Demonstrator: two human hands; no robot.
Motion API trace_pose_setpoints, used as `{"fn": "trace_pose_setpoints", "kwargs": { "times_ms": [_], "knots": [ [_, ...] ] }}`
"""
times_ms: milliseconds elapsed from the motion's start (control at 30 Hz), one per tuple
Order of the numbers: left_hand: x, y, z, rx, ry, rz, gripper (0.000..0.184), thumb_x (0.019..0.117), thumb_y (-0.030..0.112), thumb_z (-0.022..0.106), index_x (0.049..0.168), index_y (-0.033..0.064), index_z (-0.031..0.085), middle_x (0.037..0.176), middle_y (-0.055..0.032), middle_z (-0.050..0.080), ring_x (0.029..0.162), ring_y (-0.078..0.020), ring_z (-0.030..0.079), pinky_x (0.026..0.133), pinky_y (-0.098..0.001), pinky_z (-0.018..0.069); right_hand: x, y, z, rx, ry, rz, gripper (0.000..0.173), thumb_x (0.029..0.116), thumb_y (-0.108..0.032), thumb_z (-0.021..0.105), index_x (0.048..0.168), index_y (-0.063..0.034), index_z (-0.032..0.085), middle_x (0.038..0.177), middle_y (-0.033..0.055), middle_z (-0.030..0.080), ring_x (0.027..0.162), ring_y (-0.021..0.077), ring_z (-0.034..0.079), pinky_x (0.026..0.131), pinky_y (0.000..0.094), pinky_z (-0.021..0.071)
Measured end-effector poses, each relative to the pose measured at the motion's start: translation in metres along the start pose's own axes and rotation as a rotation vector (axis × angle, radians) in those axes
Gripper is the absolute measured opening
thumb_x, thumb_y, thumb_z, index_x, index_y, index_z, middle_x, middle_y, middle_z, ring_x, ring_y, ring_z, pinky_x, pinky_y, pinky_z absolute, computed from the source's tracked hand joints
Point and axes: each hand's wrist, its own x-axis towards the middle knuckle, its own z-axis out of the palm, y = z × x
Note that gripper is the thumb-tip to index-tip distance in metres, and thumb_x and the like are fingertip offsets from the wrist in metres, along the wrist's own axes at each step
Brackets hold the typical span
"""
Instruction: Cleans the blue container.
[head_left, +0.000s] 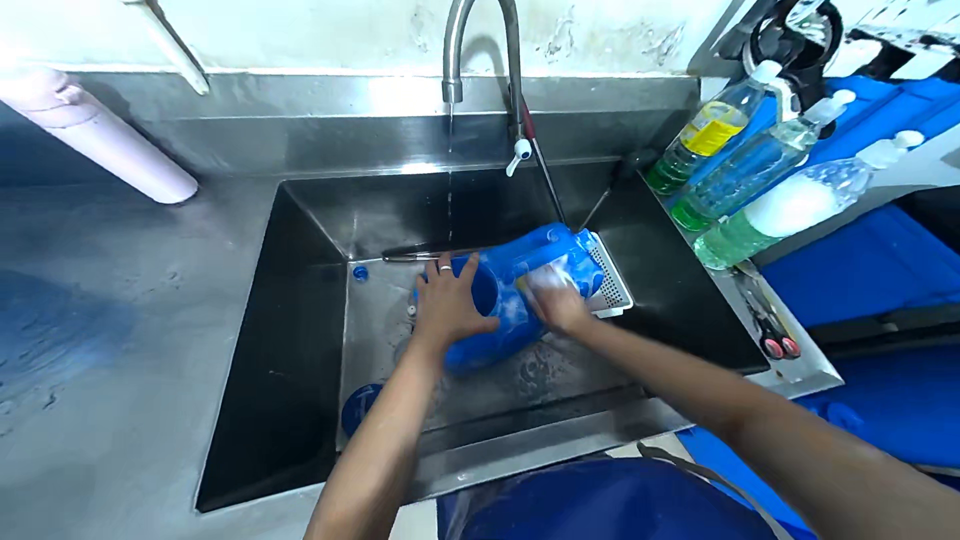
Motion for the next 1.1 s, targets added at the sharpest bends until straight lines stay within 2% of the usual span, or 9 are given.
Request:
{"fn": "trace_pose_setpoints", "kwargs": {
  "times_ms": [133,267,333,533,600,733,800,967,1100],
  "knots": [
    [0.003,0.006,0.000,0.031,0.042,-0.105,0.107,0.0660,0.053,0.092,0.157,0.0244,0.042,0.162,-0.0218,0.031,0.146,-0.0446,0.032,0.111,-0.0654,0.0299,0.113,0.019,0.040,-0.038,0.430,-0.154,0.041,0.1031,-0.031,0.052,0.125,0.0016,0.065,0.120,0.0258,0.065,0.114,0.0431,0.064,0.096,0.0574,0.0521],
    [0.007,0.010,-0.001,-0.004,0.071,-0.157,0.107,0.0646,0.049,0.094,0.156,0.0229,0.044,0.161,-0.0231,0.031,0.146,-0.0468,0.030,0.111,-0.0665,0.0292,-0.002,0.021,0.018,0.119,0.093,-0.167,0.049,0.1037,-0.021,0.048,0.146,0.0036,0.052,0.150,0.0269,0.051,0.145,0.0442,0.042,0.120,0.0600,0.0319],
    [0.008,0.010,-0.003,0.031,0.034,-0.127,0.108,0.0661,0.049,0.093,0.157,0.0238,0.041,0.162,-0.0234,0.029,0.147,-0.0466,0.027,0.111,-0.0665,0.0287,-0.049,0.032,0.019,0.123,0.098,-0.257,0.050,0.0990,-0.015,0.052,0.145,0.0055,0.053,0.150,0.0279,0.050,0.144,0.0459,0.044,0.118,0.0603,0.0355],
    [-0.002,0.006,-0.001,0.110,-0.054,-0.068,0.120,0.0671,0.053,0.091,0.164,0.0258,0.025,0.164,-0.0258,0.023,0.147,-0.0487,0.027,0.108,-0.0670,0.0320,0.107,0.003,-0.013,0.096,-0.072,-0.125,0.031,0.1020,-0.020,0.058,0.121,0.0032,0.067,0.126,0.0256,0.065,0.125,0.0419,0.059,0.105,0.0597,0.0456],
    [-0.007,0.004,0.001,0.100,-0.001,-0.091,0.117,0.0668,0.055,0.089,0.163,0.0268,0.028,0.165,-0.0245,0.024,0.147,-0.0474,0.027,0.109,-0.0665,0.0305,0.064,0.002,0.001,0.199,0.040,-0.141,0.036,0.1016,-0.012,0.059,0.133,0.0041,0.061,0.141,0.0269,0.057,0.139,0.0422,0.048,0.116,0.0592,0.0360],
    [-0.008,0.015,0.011,0.015,0.084,-0.123,0.109,0.0714,0.058,0.085,0.161,0.0211,0.035,0.162,-0.0267,0.028,0.146,-0.0489,0.029,0.111,-0.0668,0.0284,-0.087,0.017,0.019,0.465,-0.015,-0.136,0.021,0.0932,0.006,0.058,0.109,0.0098,0.071,0.117,0.0295,0.070,0.114,0.0447,0.067,0.098,0.0577,0.0522],
    [-0.006,0.035,0.022,-0.064,0.188,-0.115,0.090,0.0868,0.056,0.075,0.157,0.0108,0.042,0.160,-0.0310,0.031,0.145,-0.0525,0.031,0.112,-0.0694,0.0283,-0.086,0.009,-0.012,0.683,-0.106,0.038,0.027,0.0973,0.004,0.059,0.122,0.0122,0.067,0.130,0.0286,0.064,0.125,0.0379,0.061,0.110,0.0481,0.0457],
    [0.016,0.082,0.047,-0.177,0.251,-0.045,0.071,0.1093,0.052,0.027,0.156,-0.0008,0.038,0.165,-0.0302,0.023,0.152,-0.0530,0.018,0.118,-0.0709,0.0118,-0.026,-0.019,-0.019,0.953,0.490,0.506,0.041,0.1043,-0.017,0.058,0.135,0.0092,0.052,0.116,0.0298,0.066,0.105,0.0373,0.067,0.093,0.0542,0.0536],
    [0.021,0.072,0.028,-0.250,0.173,-0.050,0.064,0.1125,0.041,0.020,0.157,-0.0038,0.034,0.166,-0.0282,0.023,0.154,-0.0500,0.016,0.118,-0.0703,0.0118,-0.060,-0.112,0.005,0.996,0.127,0.412,0.043,0.1046,-0.013,0.054,0.138,0.0132,0.049,0.120,0.0311,0.064,0.110,0.0368,0.065,0.100,0.0481,0.0499]
  ]
}}
